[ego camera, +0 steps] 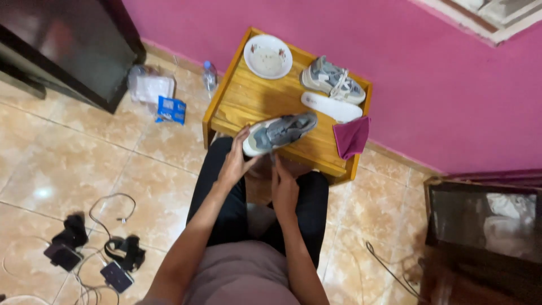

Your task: Cleaning and wiping a sneaker using a small scrubbing tool and a cloth to remove dirt.

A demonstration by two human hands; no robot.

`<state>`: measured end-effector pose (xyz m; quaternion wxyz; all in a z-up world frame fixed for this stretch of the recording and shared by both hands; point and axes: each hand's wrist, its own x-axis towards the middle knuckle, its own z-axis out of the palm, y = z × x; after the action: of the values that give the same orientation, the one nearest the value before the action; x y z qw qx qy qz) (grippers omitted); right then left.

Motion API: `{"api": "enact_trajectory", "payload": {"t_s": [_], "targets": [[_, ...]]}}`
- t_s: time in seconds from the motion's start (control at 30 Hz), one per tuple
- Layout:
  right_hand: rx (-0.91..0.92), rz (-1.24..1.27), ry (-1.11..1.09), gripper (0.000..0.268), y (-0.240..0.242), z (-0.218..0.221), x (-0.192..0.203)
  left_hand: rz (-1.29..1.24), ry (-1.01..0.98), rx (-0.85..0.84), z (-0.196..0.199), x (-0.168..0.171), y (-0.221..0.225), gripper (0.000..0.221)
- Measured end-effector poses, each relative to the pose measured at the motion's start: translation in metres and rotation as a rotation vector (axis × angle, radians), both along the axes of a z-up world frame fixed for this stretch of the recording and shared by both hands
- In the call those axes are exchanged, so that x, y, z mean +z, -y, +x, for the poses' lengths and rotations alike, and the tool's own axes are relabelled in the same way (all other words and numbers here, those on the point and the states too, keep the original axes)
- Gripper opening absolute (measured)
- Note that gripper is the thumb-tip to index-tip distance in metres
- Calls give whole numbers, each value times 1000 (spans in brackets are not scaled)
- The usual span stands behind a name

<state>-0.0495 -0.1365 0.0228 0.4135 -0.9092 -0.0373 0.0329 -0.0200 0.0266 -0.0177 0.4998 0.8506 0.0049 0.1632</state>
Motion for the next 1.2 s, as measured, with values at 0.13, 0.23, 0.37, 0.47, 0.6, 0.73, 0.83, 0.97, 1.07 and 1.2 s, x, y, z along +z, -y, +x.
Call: {"api": "enact_trajectory", "payload": {"t_s": [0.13,0.23,0.37,0.47,0.6,0.73,0.83,0.97,1.07,1.2], "targets": [[30,-40,43,42,-23,3,10,70,49,-22,-1,-27,2,68],[95,-76,-24,44,-18,-6,32,135,107,-62,3,-43,0,67],[30,-100,-10,45,-5,1,31,166,208,-123,-1,-33,4,67],[42,-75,-48,45,-8,-12,36,194,249,-138,3,-41,2,65],[17,-78,-95,42,1,-21,60,219,256,-88,0,-41,5,55],[-1,-44,-5,44,3,-10,16,191,242,-77,-6,-28,8,56],[114,-42,-24,47,-6,-25,12,134,187,-26,0,-32,2,64],[23,-30,-70,40,15,-21,-7,49,61,78,1,-26,8,74],[25,-129,-65,47,6,-29,-12,-1,-40,94,-4,-19,9,76],[-25,-151,-99,47,15,-35,6,-10,-31,91,-1,-23,8,72]]}}
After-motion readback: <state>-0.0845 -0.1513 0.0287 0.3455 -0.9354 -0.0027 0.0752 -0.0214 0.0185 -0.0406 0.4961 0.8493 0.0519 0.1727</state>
